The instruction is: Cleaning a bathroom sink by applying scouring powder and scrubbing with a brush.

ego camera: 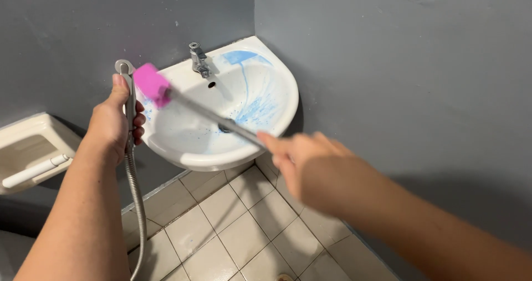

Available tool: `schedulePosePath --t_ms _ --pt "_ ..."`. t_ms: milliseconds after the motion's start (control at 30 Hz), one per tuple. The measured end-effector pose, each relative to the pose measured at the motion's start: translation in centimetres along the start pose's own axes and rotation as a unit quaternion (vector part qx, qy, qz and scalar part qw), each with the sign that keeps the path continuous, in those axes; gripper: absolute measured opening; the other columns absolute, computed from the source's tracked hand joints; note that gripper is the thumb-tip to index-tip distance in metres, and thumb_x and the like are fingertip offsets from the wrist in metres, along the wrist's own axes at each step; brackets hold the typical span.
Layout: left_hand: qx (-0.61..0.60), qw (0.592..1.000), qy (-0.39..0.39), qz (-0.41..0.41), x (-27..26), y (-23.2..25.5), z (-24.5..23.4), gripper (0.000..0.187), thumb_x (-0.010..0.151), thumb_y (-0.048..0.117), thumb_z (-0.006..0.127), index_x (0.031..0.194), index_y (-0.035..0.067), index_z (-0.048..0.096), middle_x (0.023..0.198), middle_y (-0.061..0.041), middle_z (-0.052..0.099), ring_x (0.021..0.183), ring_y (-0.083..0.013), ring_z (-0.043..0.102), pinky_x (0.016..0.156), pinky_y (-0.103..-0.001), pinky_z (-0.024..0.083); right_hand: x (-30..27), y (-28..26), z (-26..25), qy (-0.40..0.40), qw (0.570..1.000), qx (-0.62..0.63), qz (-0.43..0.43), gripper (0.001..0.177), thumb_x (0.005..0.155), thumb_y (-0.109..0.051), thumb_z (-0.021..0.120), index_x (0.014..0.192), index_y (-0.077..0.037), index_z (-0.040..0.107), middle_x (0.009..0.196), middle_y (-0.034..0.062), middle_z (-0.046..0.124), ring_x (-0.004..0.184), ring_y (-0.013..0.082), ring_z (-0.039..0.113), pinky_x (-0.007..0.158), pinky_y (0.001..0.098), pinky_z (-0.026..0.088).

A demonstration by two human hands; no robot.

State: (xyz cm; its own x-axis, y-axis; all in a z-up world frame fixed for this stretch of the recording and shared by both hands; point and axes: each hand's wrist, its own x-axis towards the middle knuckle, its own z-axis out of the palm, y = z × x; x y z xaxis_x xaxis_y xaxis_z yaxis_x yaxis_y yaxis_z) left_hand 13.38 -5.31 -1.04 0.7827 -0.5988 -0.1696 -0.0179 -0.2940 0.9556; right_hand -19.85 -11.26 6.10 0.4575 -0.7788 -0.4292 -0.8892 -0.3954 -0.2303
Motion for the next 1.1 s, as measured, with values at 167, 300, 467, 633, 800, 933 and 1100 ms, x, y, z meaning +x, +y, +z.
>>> schedulePosePath --t_ms 167,300,467,633,800,933,1100 --pt "-0.005 1.000 -0.010 0.005 1.6 -0.1 -1.2 0.071 0.100 0.076 0.033 0.081 0.011 0.053 0.064 -0.001 0.046 0.054 -0.0164 0.041 0.054 -0.034 0.037 -2.6 -2.9 -2.5 -0.015 0.999 0.011 0.032 0.052 0.108 -0.028 0.041 0.155 -0.050 0.045 0.072 0.0083 0.065 0.058 0.0203 0.059 0.063 0.0388 0.053" --pt "0.002 1.000 -0.009 0.010 0.9 0.9 -1.4 0.071 0.100 0.077 0.032 0.081 0.012 0.053 0.063 -0.001 0.045 0.054 -0.0157 0.041 0.054 -0.033 0.038 -1.1 -1.4 0.3 -0.014 0.999 0.025 0.019 0.049 0.109 -0.030 0.042 0.155 -0.047 0.045 0.071 0.0073 0.062 0.057 0.0205 0.058 0.062 0.0384 0.052" --pt "0.004 1.000 -0.001 0.021 1.1 0.9 -2.8 0.069 0.098 0.078 0.037 0.083 0.013 0.054 0.061 0.000 0.044 0.052 -0.0149 0.041 0.052 -0.032 0.036 -3.2 -0.8 -0.7 -0.013 1.000 -0.006 0.002 0.046 0.106 -0.032 0.049 0.148 -0.048 0.048 0.062 0.0075 0.063 0.051 0.0187 0.055 0.057 0.0368 0.047" --pt "-0.019 0.999 0.014 0.028 0.4 0.6 -3.2 0.068 0.098 0.078 0.039 0.083 0.013 0.054 0.061 0.000 0.045 0.052 -0.0143 0.042 0.052 -0.032 0.036 -2.1 -4.0 -1.0 -0.010 0.998 0.066 0.017 0.048 0.106 -0.029 0.047 0.150 -0.047 0.049 0.062 0.0064 0.056 0.051 0.0172 0.049 0.055 0.0372 0.044" --pt "-0.047 0.998 0.019 0.028 -0.4 -0.1 -2.9 0.066 0.097 0.077 0.039 0.081 0.014 0.053 0.061 0.000 0.046 0.052 -0.0145 0.042 0.051 -0.032 0.036 -2.1 2.1 3.6 0.118 0.963 0.122 -0.210 0.048 0.102 -0.026 0.056 0.150 -0.030 0.058 0.061 0.0020 0.056 0.048 0.0144 0.052 0.047 0.0377 0.044" --pt "-0.070 0.997 0.033 0.024 -1.4 -0.7 -2.5 0.065 0.099 0.075 0.040 0.081 0.014 0.053 0.061 0.001 0.045 0.052 -0.0138 0.041 0.050 -0.031 0.035 -4.0 0.3 1.1 0.013 0.997 0.072 -0.035 0.052 0.101 -0.028 0.057 0.150 -0.044 0.053 0.058 0.0073 0.058 0.049 0.0202 0.051 0.056 0.0386 0.046" --pt "-0.084 0.995 0.042 0.010 -2.1 -1.2 -1.7 0.066 0.098 0.075 0.042 0.081 0.012 0.054 0.060 0.000 0.045 0.051 -0.0140 0.040 0.048 -0.031 0.035 -0.2 -0.5 2.7 0.207 0.929 0.124 -0.281 0.048 0.098 -0.023 0.062 0.145 -0.029 0.064 0.068 0.0032 0.060 0.054 0.0150 0.055 0.052 0.0371 0.048"
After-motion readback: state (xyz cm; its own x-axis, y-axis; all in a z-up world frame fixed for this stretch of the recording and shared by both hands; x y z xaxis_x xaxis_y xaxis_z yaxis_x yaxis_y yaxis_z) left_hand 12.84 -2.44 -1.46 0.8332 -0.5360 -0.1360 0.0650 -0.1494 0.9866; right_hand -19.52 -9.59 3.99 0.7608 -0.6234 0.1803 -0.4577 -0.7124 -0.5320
